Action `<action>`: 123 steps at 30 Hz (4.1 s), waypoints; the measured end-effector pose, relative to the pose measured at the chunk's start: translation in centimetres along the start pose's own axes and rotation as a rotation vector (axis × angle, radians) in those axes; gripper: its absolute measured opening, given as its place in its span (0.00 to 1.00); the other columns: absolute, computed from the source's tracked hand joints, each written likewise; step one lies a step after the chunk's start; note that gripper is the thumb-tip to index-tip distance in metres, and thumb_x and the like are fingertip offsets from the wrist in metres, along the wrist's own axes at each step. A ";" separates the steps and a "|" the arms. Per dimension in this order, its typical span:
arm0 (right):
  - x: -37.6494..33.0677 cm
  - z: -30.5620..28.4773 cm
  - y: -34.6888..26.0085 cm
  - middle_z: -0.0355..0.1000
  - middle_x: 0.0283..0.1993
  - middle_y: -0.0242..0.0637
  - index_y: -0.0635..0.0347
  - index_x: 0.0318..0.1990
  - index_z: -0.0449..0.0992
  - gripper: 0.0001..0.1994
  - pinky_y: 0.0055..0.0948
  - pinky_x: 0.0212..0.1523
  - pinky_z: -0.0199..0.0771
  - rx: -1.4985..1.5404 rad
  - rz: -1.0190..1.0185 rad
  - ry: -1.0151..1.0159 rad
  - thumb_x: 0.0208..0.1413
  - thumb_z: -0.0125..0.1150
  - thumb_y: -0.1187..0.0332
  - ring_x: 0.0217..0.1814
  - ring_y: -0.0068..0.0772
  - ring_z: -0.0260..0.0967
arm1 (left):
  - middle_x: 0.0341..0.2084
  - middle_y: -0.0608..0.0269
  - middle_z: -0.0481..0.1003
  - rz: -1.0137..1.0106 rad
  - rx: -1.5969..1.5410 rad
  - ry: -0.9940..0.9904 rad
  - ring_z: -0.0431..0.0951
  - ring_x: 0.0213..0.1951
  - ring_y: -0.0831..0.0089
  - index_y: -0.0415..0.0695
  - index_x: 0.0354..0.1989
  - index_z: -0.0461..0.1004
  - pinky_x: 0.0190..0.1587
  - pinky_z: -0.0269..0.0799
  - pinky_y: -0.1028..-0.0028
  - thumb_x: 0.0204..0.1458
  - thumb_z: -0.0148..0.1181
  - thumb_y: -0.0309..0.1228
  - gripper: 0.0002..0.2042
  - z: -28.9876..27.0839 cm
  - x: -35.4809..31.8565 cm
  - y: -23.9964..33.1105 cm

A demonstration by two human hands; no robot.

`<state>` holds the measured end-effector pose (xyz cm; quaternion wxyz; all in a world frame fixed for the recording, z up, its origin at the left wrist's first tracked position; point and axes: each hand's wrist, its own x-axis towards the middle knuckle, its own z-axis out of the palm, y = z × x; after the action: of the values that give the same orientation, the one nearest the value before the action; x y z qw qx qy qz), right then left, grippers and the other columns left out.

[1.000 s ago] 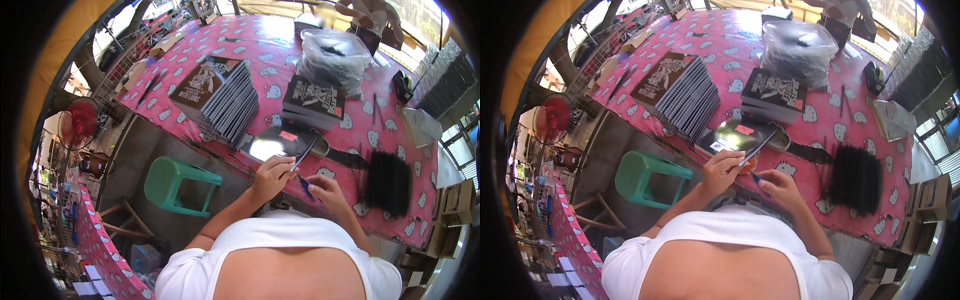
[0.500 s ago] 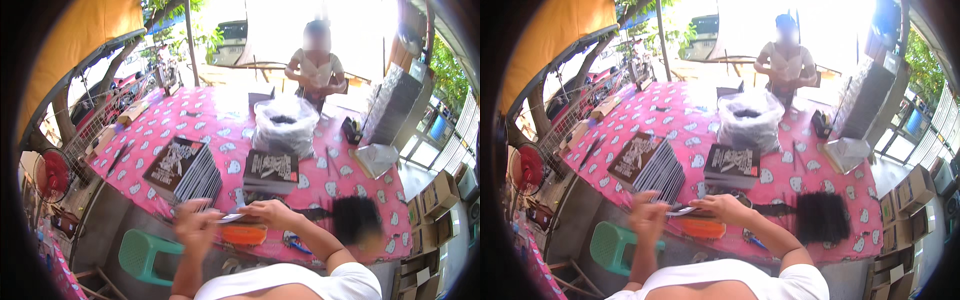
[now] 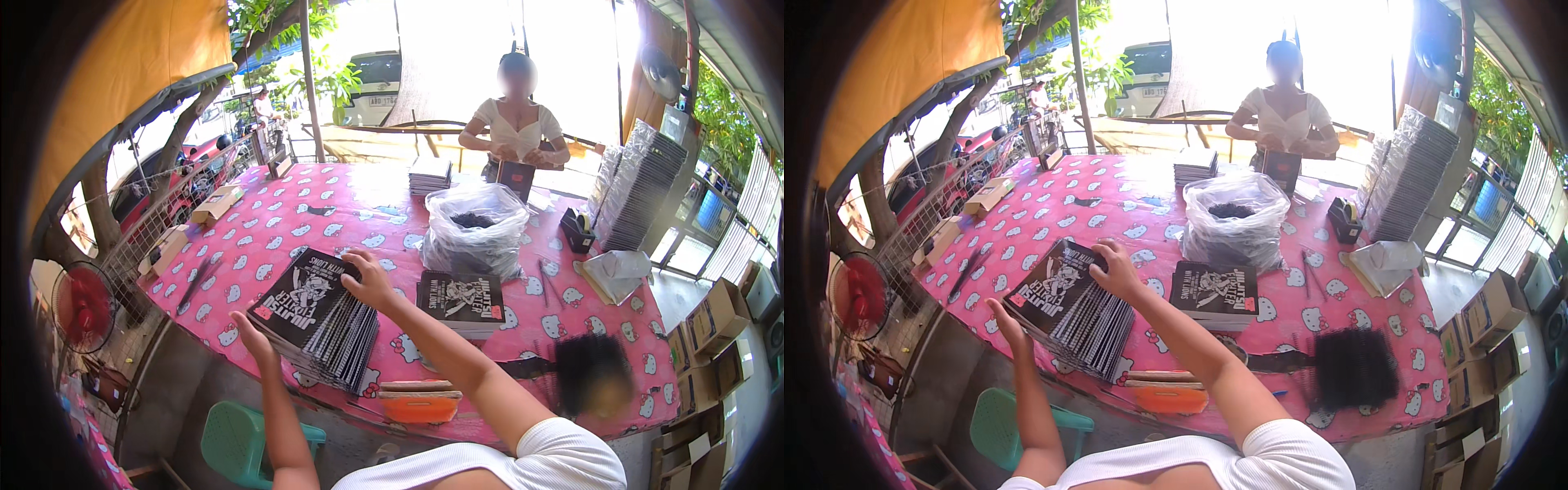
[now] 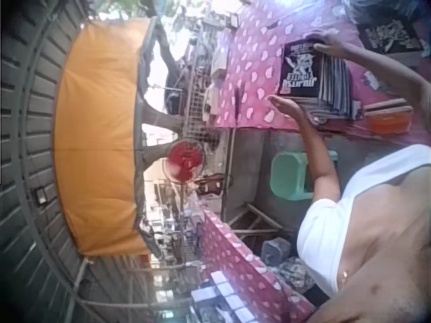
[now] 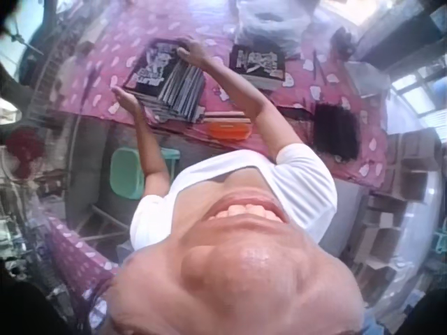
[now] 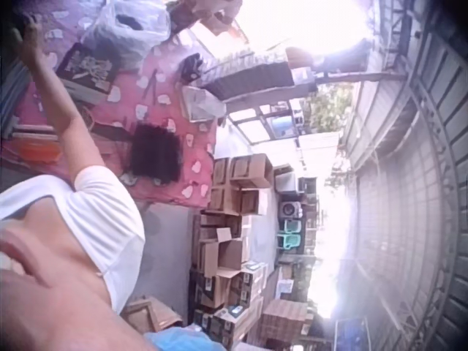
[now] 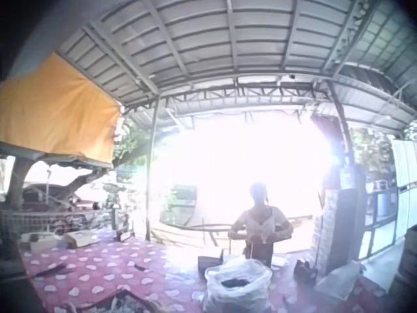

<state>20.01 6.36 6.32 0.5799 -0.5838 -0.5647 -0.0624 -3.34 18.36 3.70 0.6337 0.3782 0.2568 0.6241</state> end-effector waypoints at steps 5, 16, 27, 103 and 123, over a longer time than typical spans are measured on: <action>0.8 1.2 1.8 0.65 0.47 0.49 0.63 0.50 0.68 0.22 0.42 0.56 0.59 0.019 0.158 0.030 0.50 0.53 0.60 0.55 0.50 0.59 | 0.34 0.57 0.72 0.260 0.291 0.126 0.71 0.38 0.71 0.36 0.35 0.68 0.43 0.67 0.70 0.60 0.48 0.47 0.21 3.3 -1.6 -0.3; -7.4 -15.0 -0.5 0.72 0.41 0.40 0.62 0.44 0.73 0.16 0.26 0.44 0.69 -0.225 0.410 -0.003 0.48 0.67 0.66 0.41 0.33 0.70 | 0.51 0.51 0.65 0.556 0.307 0.078 0.74 0.42 0.66 0.37 0.52 0.60 0.45 0.71 0.71 0.55 0.58 0.34 0.21 4.1 -10.5 7.4; -20.4 -16.1 -12.0 0.71 0.38 0.32 0.62 0.40 0.69 0.11 0.23 0.36 0.72 1.234 0.838 -0.167 0.51 0.65 0.74 0.34 0.23 0.71 | 0.59 0.44 0.57 -0.290 0.028 -1.049 0.79 0.40 0.62 0.40 0.62 0.48 0.25 0.74 0.84 0.53 0.61 0.40 0.34 9.8 -26.0 2.9; -23.0 -20.8 -10.8 0.71 0.32 0.28 0.58 0.37 0.70 0.08 0.18 0.26 0.66 0.950 0.896 0.086 0.53 0.63 0.73 0.30 0.15 0.68 | 0.51 0.57 0.64 -0.555 0.161 -1.272 0.72 0.47 0.75 0.40 0.59 0.56 0.43 0.73 0.78 0.53 0.57 0.23 0.25 11.1 -28.5 0.0; -14.6 -24.0 2.3 0.65 0.51 0.56 0.69 0.44 0.71 0.27 0.45 0.52 0.64 -0.895 0.676 0.099 0.47 0.66 0.52 0.52 0.56 0.62 | 0.55 0.59 0.66 0.449 1.085 -1.121 0.63 0.58 0.61 0.47 0.58 0.63 0.61 0.45 0.47 0.49 0.61 0.41 0.28 6.4 -25.4 -2.0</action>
<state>30.49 -19.48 1.97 0.2893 -0.9177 -0.2369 -0.1338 0.66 -7.52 2.10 0.2563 0.9317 0.0860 0.2425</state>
